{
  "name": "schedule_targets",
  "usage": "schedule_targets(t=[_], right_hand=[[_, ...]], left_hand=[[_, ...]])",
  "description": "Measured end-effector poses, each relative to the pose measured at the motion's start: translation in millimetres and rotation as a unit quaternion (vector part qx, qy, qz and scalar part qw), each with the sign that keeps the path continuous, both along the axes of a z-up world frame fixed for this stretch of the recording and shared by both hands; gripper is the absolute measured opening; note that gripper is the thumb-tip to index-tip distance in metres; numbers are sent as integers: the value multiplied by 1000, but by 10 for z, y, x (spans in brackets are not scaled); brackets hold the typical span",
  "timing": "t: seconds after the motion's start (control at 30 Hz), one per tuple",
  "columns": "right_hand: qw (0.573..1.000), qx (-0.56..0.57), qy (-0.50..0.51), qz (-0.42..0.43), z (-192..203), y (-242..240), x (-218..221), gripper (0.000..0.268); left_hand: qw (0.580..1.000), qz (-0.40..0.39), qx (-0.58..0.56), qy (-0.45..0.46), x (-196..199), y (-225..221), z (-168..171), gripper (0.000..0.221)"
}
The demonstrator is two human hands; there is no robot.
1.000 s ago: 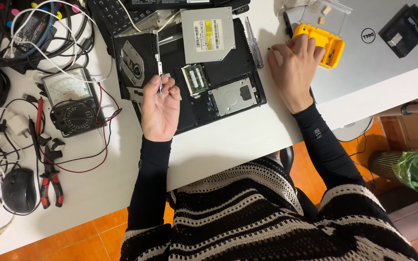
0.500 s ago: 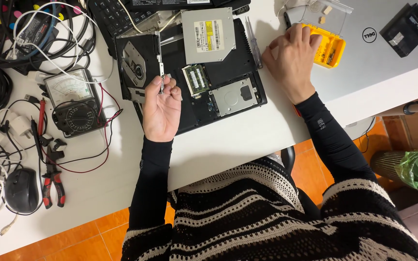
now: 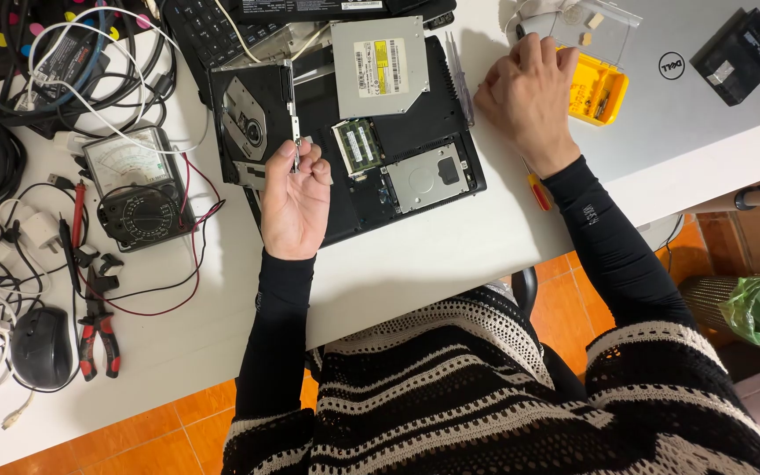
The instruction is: The recorder is inspecting and disassembling a laptop's internal optical disk drive on a repair bench.
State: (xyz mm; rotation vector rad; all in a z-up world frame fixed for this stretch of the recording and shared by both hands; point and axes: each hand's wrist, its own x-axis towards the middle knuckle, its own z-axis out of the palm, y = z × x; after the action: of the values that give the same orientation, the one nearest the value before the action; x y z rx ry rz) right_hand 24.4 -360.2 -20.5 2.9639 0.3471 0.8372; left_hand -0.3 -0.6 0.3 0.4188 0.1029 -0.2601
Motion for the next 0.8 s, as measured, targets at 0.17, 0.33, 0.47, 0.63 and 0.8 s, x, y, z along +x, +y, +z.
schedule_targets(t=[0.17, 0.33, 0.47, 0.63, 0.8], right_hand=[[1000, 11, -1, 5, 70, -3, -74, 13], [999, 35, -1, 7, 49, -28, -121, 7], [998, 69, 10, 6, 117, 3, -173, 7], [998, 59, -4, 3, 155, 14, -251, 7], [996, 82, -19, 25, 229, 96, -348, 10]], left_hand=[[1000, -2, -1, 0, -1, 10, -14, 7], [1000, -1, -2, -4, -6, -8, 9, 7], [1000, -2, 0, -4, -5, -7, 3, 6], [1000, 1, 11, -15, -21, -20, -73, 7], [990, 10, 110, -84, -89, -117, -104, 7]])
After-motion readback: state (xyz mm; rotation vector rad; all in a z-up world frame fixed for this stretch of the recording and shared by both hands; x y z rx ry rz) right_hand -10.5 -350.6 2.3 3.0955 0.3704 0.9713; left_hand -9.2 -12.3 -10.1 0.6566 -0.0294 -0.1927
